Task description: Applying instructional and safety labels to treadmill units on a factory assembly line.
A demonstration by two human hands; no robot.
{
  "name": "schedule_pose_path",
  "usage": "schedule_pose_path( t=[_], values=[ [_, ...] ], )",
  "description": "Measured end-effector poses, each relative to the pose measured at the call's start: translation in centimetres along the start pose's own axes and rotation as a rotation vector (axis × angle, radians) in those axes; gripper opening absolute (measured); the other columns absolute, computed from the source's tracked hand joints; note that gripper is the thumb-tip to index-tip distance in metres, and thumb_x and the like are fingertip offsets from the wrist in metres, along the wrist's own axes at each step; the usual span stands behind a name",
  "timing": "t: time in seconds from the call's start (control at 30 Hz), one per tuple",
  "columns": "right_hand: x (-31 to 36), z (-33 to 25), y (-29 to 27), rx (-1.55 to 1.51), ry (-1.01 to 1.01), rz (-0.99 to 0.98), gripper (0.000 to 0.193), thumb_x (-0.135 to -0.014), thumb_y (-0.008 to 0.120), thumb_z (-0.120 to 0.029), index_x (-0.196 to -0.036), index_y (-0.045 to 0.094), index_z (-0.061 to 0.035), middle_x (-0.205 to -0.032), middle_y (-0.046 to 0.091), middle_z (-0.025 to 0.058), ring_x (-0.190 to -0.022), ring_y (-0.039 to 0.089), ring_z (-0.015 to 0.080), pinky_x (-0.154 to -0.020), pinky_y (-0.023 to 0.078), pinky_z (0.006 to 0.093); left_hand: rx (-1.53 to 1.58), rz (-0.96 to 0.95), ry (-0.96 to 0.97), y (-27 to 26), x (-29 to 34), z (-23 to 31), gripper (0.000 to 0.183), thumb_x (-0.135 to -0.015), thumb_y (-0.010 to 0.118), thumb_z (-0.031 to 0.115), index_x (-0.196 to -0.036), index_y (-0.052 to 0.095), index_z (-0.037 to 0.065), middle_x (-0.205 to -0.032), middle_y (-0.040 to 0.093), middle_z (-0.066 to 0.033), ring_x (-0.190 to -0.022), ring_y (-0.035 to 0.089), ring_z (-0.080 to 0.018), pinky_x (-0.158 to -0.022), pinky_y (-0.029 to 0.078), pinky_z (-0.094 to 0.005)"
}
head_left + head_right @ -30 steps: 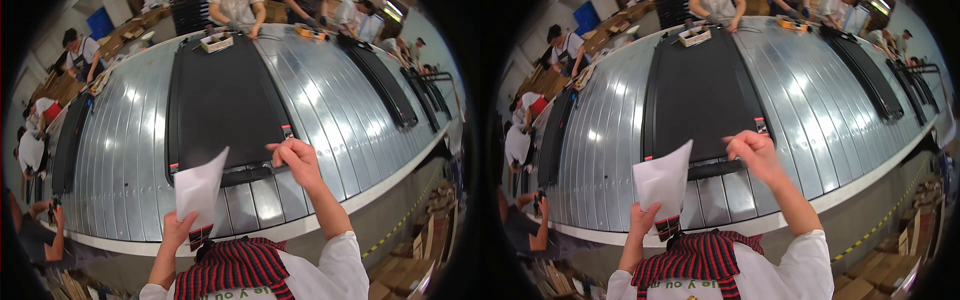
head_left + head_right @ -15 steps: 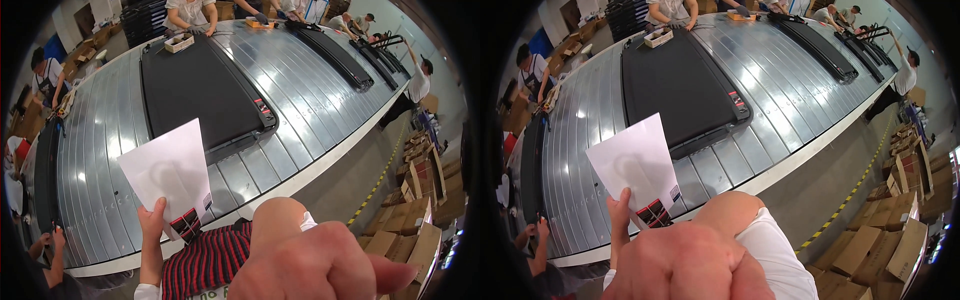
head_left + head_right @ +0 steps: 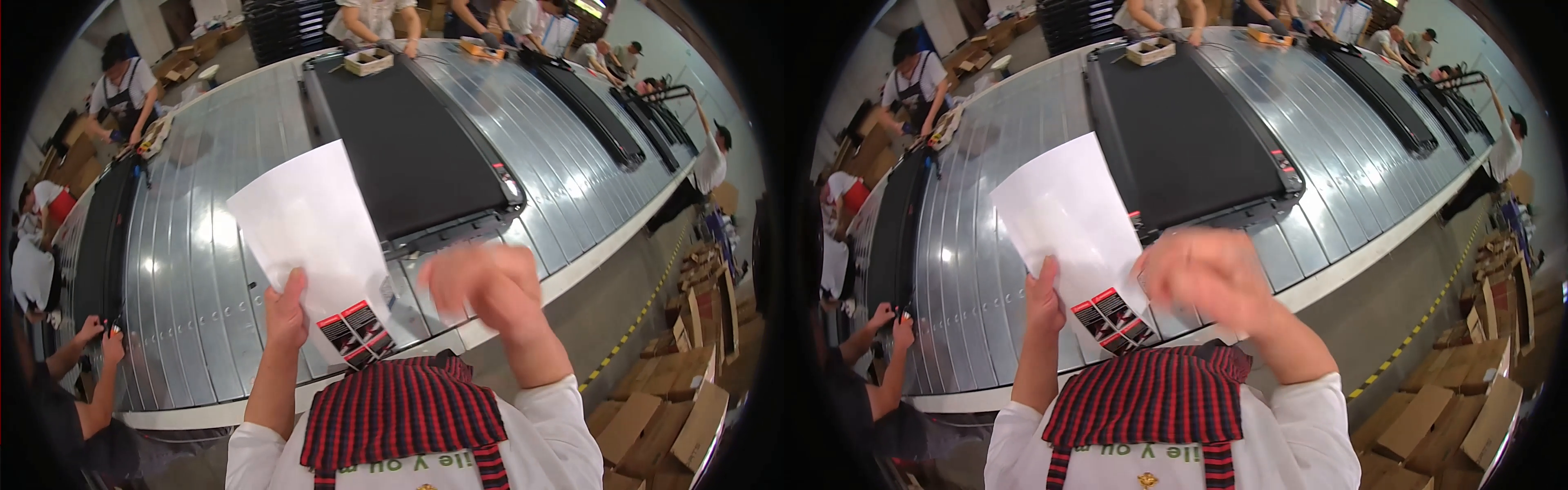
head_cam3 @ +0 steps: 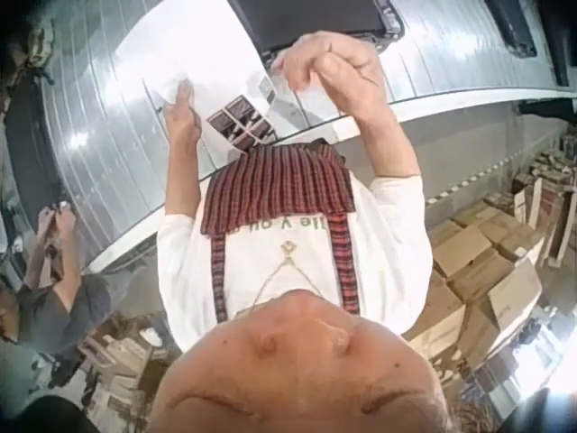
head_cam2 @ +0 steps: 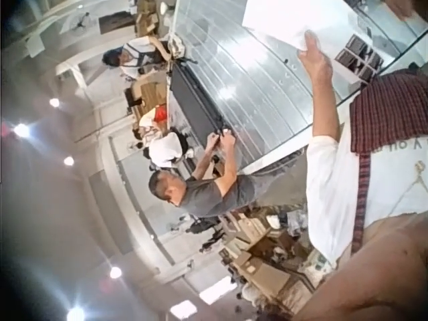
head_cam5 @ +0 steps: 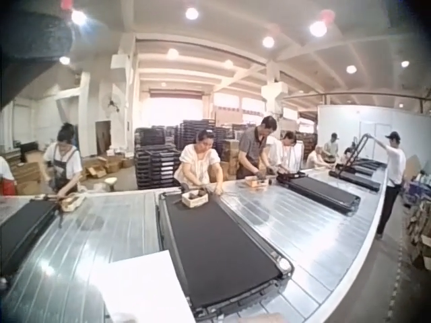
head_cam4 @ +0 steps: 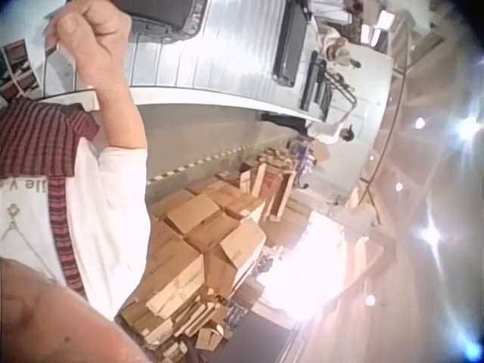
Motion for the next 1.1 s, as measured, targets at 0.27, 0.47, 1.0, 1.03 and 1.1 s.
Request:
schedule_pose_path(
  t=[0.27,0.47,1.0,1.03,1.1],
  values=[
    [3.6,15.6,-2.4,-0.073,0.681,0.189,0.033,-0.078,0.061,-0.015,-0.105,0.054,0.0029,-0.097,0.06,0.008,-0.084,0.056,0.0108,-0.076,0.044,0.0255,0.196,-0.14,0.011,0.1,0.1,0.8,0.034,-0.085,0.052,0.018,-0.113,0.045,-0.001,-0.103,0.057,-0.009,-0.09,0.057,-0.0176,-0.077,0.048,-0.0305],
    [1.2,14.7,-2.2,0.001,0.455,0.4,0.019,-0.082,0.058,-0.013,-0.092,0.06,0.0029,-0.079,0.061,0.0026,-0.067,0.053,0.0046,-0.059,0.043,0.0197,0.067,-0.129,0.02,-1.3,1.1,0.5,0.023,-0.083,0.055,0.014,-0.1,0.055,-0.002,-0.094,0.06,-0.0078,-0.082,0.058,-0.0151,-0.072,0.048,-0.0281],
    [0.6,13.5,-2.8,-0.031,0.295,0.571,0.019,-0.084,0.056,-0.01,-0.097,0.057,0.0034,-0.089,0.061,0.0054,-0.075,0.055,0.0071,-0.067,0.044,0.0201,0.167,-0.089,-0.036,2.7,4.0,-3.6,0.026,-0.079,0.056,0.006,-0.104,0.053,0.0,-0.098,0.058,-0.0076,-0.089,0.056,-0.0163,-0.08,0.044,-0.0288],
    [0.3,13.4,-2.0,0.015,0.304,0.496,0.019,-0.084,0.055,-0.01,-0.098,0.057,0.0032,-0.087,0.061,0.0044,-0.074,0.055,0.0068,-0.066,0.045,0.0206,0.153,-0.142,-0.045,3.6,4.3,-3.9,0.028,-0.079,0.056,0.007,-0.106,0.051,0.001,-0.101,0.057,-0.0073,-0.092,0.054,-0.016,-0.081,0.043,-0.029],
    [0.1,13.2,-0.8,0.09,0.357,0.395,0.022,-0.083,0.057,-0.012,-0.099,0.056,0.0026,-0.092,0.06,0.0052,-0.076,0.054,0.0071,-0.066,0.045,0.0212,0.144,-0.148,-0.003,3.8,4.3,-4.3,0.035,-0.079,0.055,0.006,-0.112,0.046,0.002,-0.107,0.052,-0.0065,-0.097,0.05,-0.0154,-0.083,0.041,-0.0294]
  ],
)
Point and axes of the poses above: each hand's wrist, its own x-axis away from the middle knuckle, its own y-axis out of the palm, z = x × y, the point moved 7 cm from there along -x, towards the middle knuckle
